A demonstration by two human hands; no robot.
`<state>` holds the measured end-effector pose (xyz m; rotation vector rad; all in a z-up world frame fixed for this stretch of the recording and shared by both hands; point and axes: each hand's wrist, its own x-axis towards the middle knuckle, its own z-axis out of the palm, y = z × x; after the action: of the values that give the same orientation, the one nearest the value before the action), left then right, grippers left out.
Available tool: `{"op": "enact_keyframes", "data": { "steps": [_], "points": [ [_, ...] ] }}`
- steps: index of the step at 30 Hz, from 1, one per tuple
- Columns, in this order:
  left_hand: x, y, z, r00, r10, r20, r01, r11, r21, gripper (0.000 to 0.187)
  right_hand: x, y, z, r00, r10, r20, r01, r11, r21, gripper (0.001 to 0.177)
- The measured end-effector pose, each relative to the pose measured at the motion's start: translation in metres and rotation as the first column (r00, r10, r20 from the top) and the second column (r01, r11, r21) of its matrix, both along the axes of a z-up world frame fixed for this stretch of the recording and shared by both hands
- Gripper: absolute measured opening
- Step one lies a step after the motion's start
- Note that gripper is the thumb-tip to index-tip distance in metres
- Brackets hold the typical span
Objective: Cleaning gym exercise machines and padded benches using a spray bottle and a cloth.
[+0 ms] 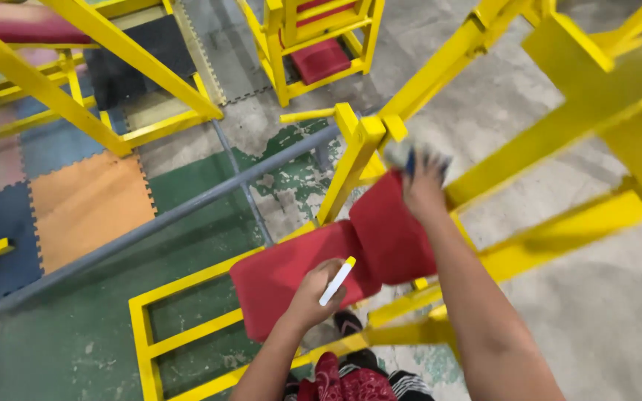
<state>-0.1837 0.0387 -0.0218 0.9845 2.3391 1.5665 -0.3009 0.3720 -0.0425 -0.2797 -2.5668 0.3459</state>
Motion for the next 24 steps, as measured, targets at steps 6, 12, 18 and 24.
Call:
{"op": "enact_keyframes", "data": {
  "steps": [6,12,18,24],
  "points": [
    [-0.025,0.035,0.017,0.984,0.064,0.164,-0.052,0.996,-0.079,0.05,-0.068,0.025,-0.067,0.9,-0.048,0.434,0.181,0.945,-0.271,0.069],
    [-0.029,0.038,0.007,0.949,0.146,0.279,-0.143,0.989,-0.033,0.051,-0.14,0.029,-0.071,0.812,-0.088,0.577,0.253,0.944,-0.211,0.076],
    [-0.028,0.03,-0.042,0.956,0.252,0.151,-0.253,0.967,-0.011,0.051,-0.16,0.06,-0.097,0.898,0.13,0.42,-0.059,0.982,-0.179,0.075],
    [-0.025,0.032,-0.101,0.856,0.505,0.112,-0.504,0.863,-0.043,0.05,-0.099,0.066,-0.071,0.893,0.28,0.352,-0.207,0.951,-0.231,0.068]
  ]
}}
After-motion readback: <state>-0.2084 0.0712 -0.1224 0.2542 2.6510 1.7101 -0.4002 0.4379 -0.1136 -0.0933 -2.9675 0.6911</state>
